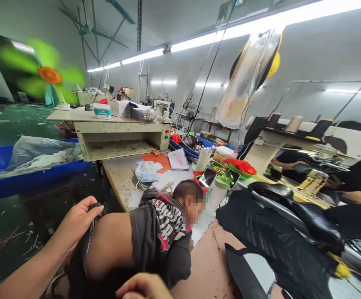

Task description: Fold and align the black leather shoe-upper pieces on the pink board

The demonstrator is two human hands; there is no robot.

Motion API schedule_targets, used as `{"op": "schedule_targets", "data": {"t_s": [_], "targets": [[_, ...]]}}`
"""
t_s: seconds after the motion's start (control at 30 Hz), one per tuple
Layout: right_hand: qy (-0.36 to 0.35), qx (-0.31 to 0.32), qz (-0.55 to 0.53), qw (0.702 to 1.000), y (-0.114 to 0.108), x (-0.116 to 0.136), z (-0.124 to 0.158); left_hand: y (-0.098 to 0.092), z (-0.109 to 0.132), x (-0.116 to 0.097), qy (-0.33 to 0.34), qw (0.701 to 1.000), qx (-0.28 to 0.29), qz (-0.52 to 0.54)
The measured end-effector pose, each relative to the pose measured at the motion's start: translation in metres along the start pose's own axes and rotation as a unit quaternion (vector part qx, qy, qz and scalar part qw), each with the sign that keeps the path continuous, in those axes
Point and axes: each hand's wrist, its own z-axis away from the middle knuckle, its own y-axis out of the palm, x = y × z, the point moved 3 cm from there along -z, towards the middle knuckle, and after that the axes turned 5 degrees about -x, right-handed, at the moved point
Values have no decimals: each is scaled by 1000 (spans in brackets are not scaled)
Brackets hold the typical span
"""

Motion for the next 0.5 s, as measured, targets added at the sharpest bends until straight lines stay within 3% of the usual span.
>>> {"op": "schedule_targets", "data": {"t_s": [0.07,0.1,0.13,0.17,0.3,0.33,0.4,0.5], "targets": [[-69,-204,30,976,-41,9,16,14,2,0,15,1000,11,-25],[-103,-315,51,942,-62,14,24,21,5,-1,24,999,22,-41],[-110,-385,71,914,-79,16,28,26,9,-2,34,997,38,-56],[-91,-413,85,902,-91,16,28,28,13,-3,47,995,60,-70],[105,-301,111,941,-103,-4,7,12,30,-1,119,975,154,-105],[109,-286,112,945,-101,-5,2,2,31,6,132,972,164,-105],[52,-282,95,953,-98,1,-4,-18,31,32,116,979,149,-78],[-29,-280,19,959,-94,14,-8,-35,37,96,-44,999,14,24]]}}
